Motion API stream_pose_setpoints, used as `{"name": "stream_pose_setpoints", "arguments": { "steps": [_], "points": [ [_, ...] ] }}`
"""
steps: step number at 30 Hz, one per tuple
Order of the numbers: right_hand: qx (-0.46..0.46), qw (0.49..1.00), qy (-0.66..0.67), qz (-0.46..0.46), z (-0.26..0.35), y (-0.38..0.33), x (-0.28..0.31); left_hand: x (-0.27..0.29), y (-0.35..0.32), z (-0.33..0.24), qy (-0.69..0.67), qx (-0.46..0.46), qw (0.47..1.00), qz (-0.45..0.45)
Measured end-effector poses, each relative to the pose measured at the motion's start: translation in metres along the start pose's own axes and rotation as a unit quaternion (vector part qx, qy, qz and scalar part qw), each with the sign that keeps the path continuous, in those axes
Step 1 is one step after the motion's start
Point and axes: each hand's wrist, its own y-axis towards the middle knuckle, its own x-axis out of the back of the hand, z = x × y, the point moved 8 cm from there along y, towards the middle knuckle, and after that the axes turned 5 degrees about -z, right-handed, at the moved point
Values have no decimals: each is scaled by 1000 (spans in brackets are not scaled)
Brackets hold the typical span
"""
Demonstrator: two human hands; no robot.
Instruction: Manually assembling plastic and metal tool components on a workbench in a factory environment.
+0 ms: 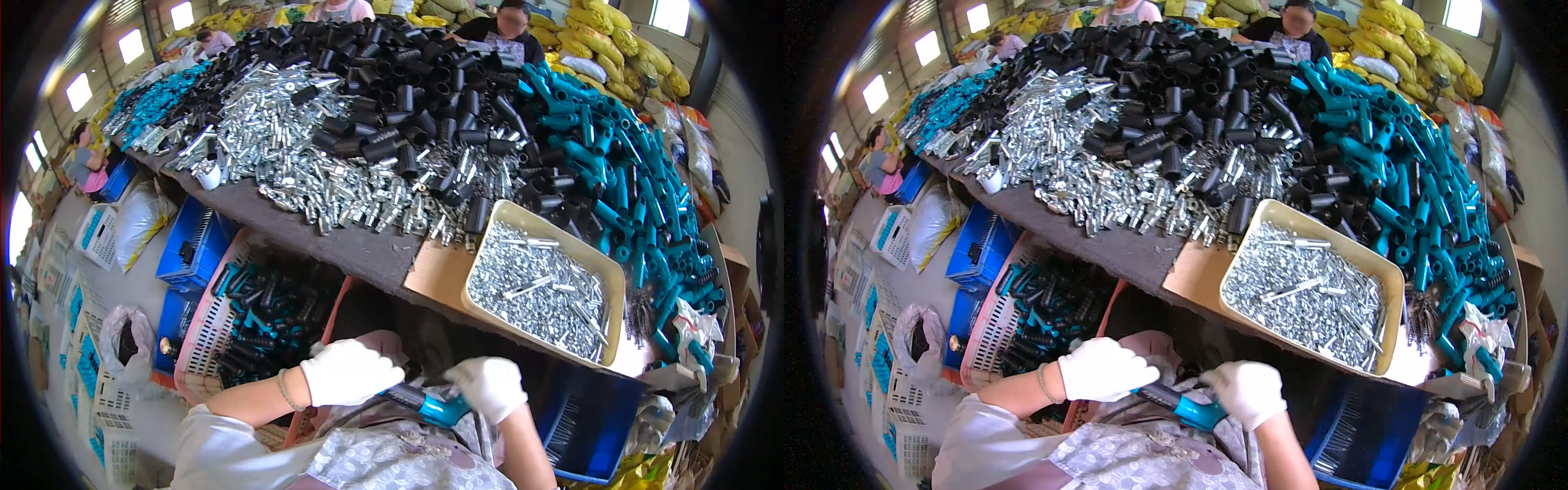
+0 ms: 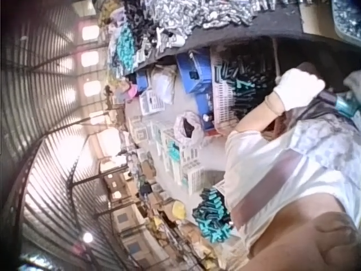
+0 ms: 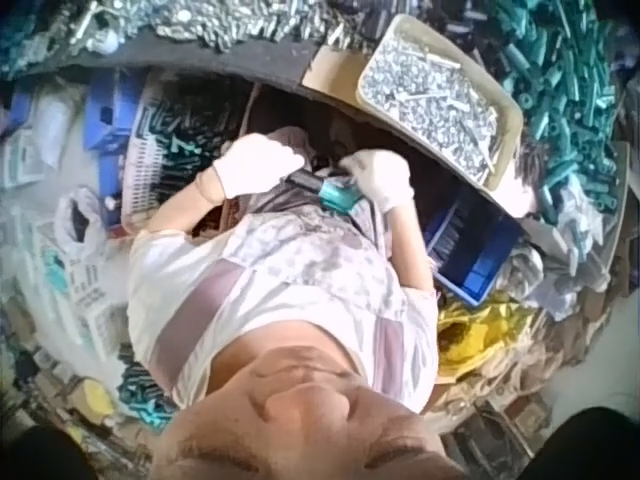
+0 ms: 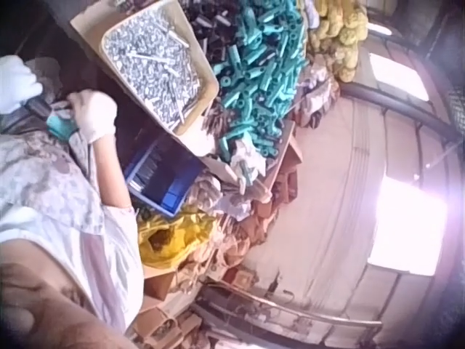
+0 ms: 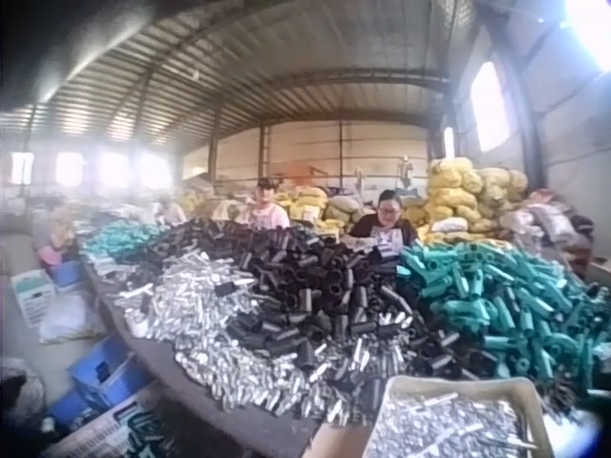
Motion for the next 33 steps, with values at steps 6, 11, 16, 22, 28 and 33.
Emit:
{"name": "stream_pose_setpoints", "arguments": {
  "steps": [6, 11, 16, 22, 28, 33],
  "points": [
    [-108, 804, 570, 131, 27, -5, -49, 93, 22, 48, -15, -9, 927, -374],
    [-80, 854, 515, 4, 17, -12, -25, 61, -46, 214, 82, 477, 824, -295],
    [-78, 824, 562, -3, 12, -20, -31, 49, -35, 223, 87, 495, 832, -234],
    [-36, 856, 515, 17, 20, -23, -32, 44, -51, 221, 20, 482, 843, -237],
    [42, 915, 380, -124, 33, -24, 9, 5, -7, 136, -640, 335, 599, -345],
    [64, 949, 241, -193, 32, -30, 13, 10, 26, 48, -700, 259, 574, -336]
  ]
}}
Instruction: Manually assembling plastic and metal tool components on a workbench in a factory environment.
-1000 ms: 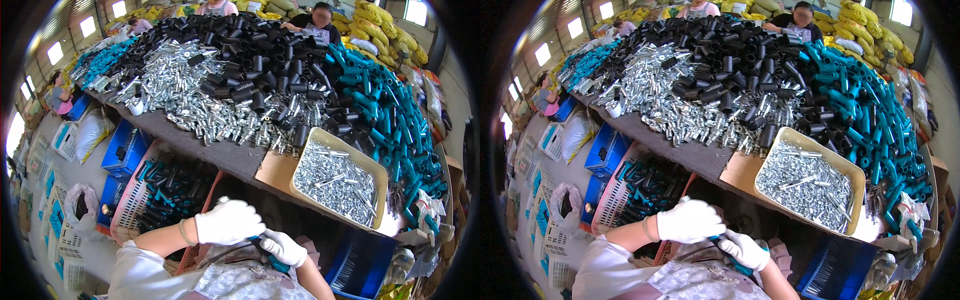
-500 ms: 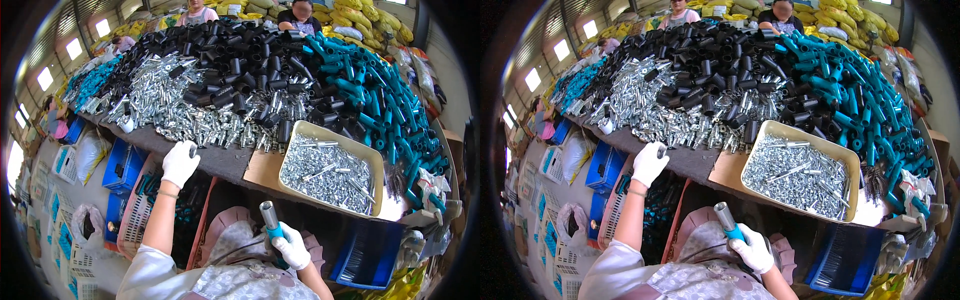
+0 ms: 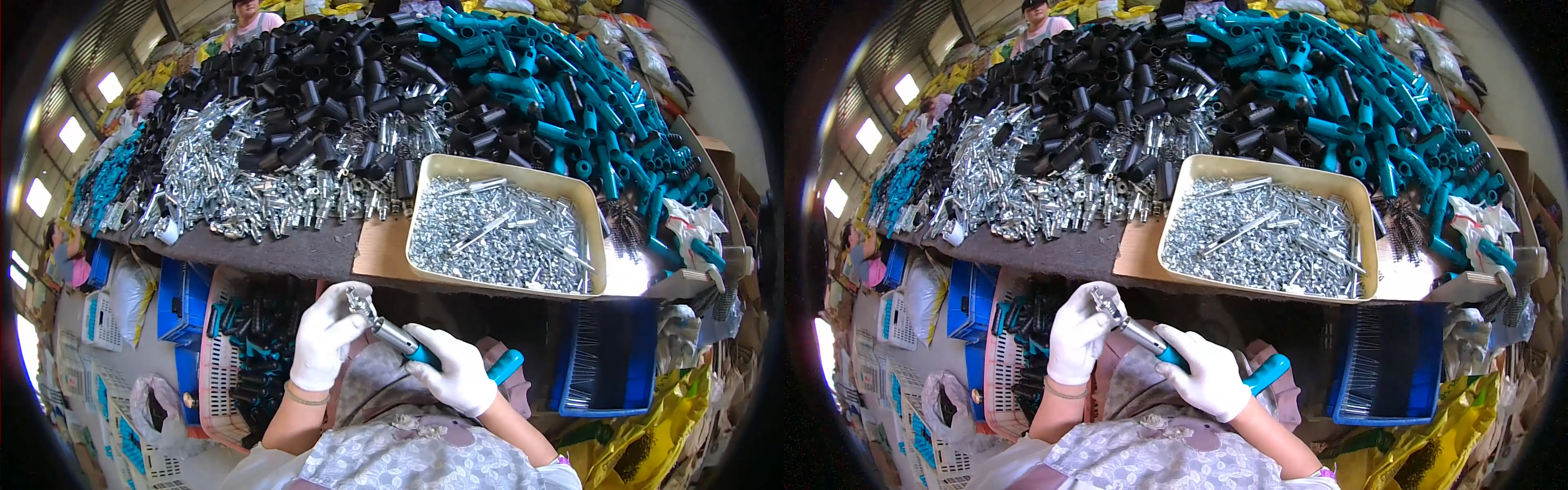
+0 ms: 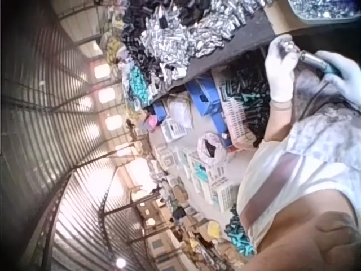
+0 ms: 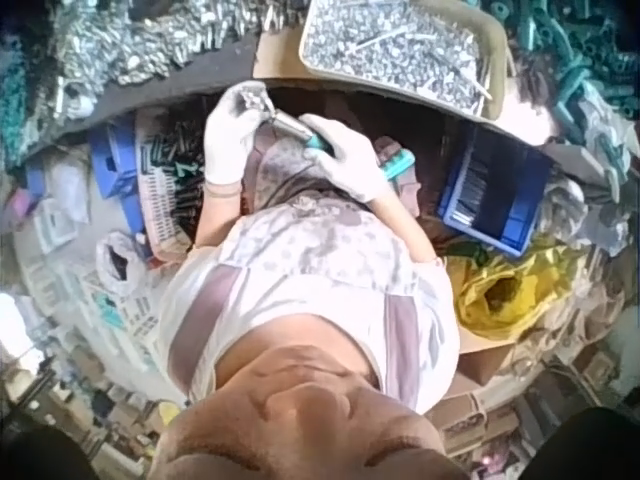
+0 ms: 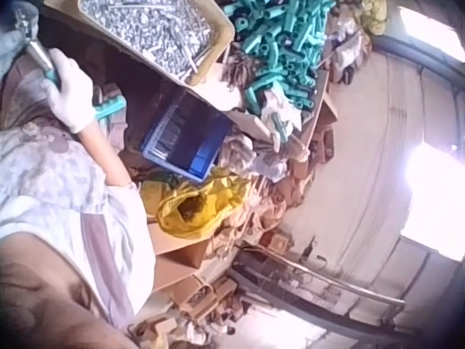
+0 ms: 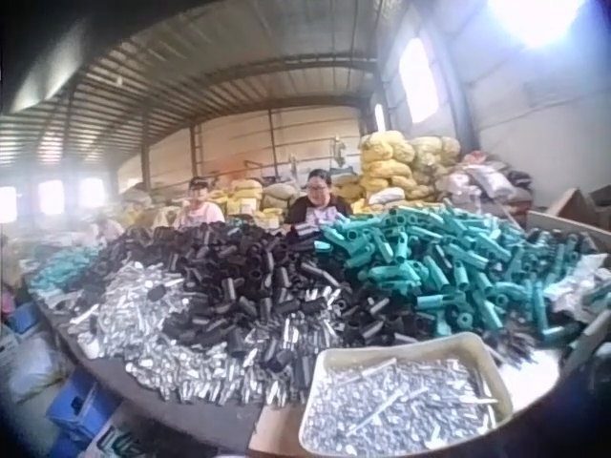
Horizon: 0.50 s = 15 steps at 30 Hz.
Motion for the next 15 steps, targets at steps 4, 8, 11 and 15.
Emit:
{"name": "stream_pose_setpoints", "arguments": {
  "steps": [4, 8, 11, 15],
  "points": [
    [-11, 996, -86, -16, 0, -5, 6, -6, -4, 6, 98, -24, 995, -10],
    [3, 989, -144, -28, 6, -6, 8, -7, -8, -3, 184, -28, 982, -17],
    [10, 998, -60, -6, 0, -6, 10, -12, -8, -6, 181, -43, 982, 31],
    [-179, 914, 297, 211, -21, -19, -19, -35, -14, -19, 92, -88, 965, 230]
  ]
}}
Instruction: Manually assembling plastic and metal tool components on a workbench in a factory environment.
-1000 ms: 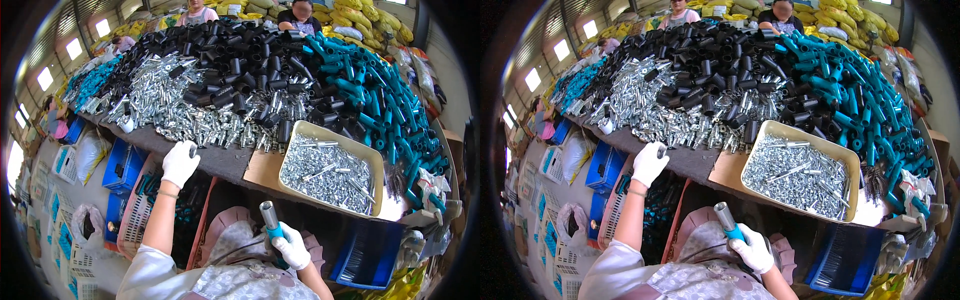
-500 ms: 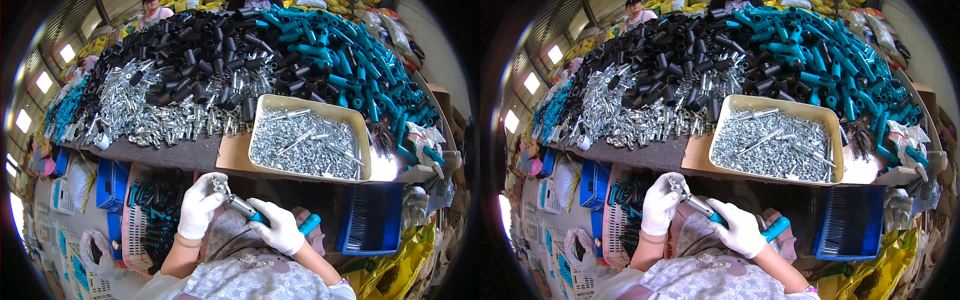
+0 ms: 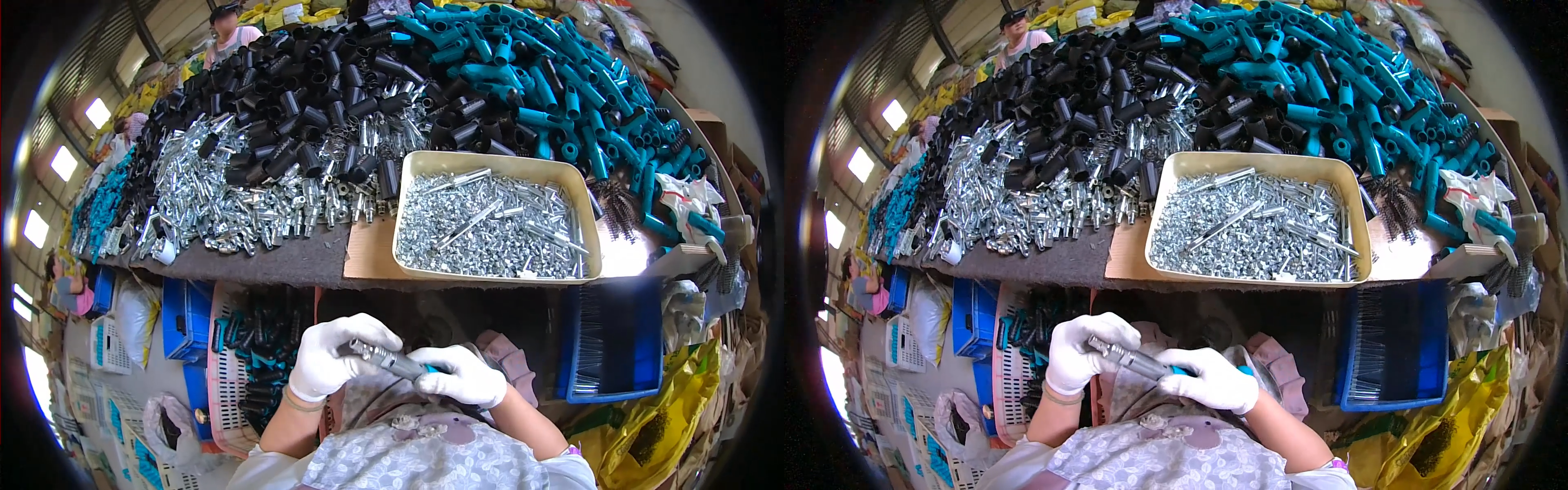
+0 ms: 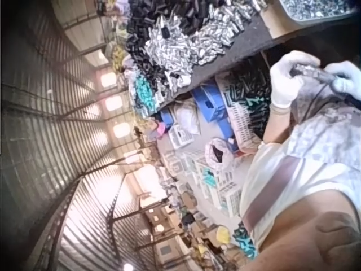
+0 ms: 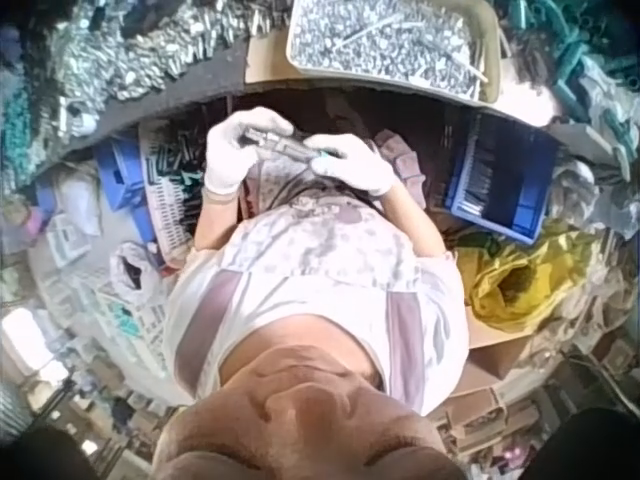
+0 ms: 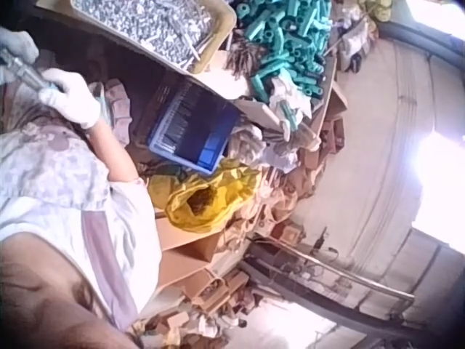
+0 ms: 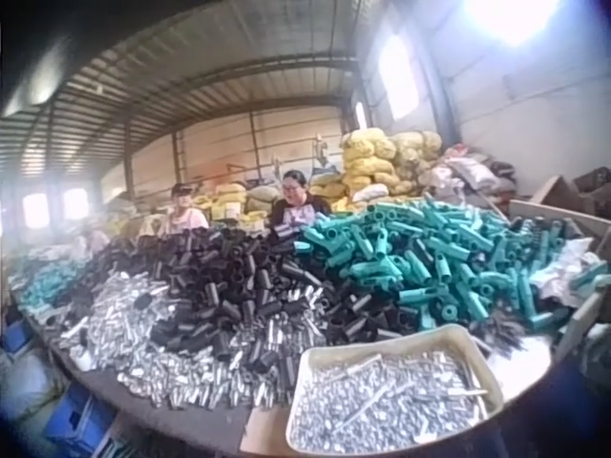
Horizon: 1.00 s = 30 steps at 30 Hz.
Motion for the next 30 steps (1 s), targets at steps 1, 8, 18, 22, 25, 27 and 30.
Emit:
{"name": "stream_pose_setpoints", "arguments": {
  "steps": [1, 8, 18, 22, 25, 27, 30],
  "points": [
    [-1, 1000, 0, -4, 2, -2, 0, -2, 4, -2, 9, 27, 999, 19],
    [130, 919, -315, -197, 31, -6, 12, 16, 3, -6, 320, 135, 937, -32],
    [114, 920, -332, -177, 32, -10, 19, 19, -5, -4, 298, 203, 930, -68],
    [101, 907, -373, -165, 31, -8, 19, -7, 0, -13, 374, 125, 919, 24],
    [106, 907, -375, -160, 31, -10, 20, -18, -1, -31, 416, -118, 899, 68],
    [102, 904, -380, -166, 31, -11, 20, -2, -1, -25, 380, -1, 925, -18],
    [100, 895, -405, -160, 28, -9, 16, 10, -11, 12, 288, 197, 937, -11]
  ]
}}
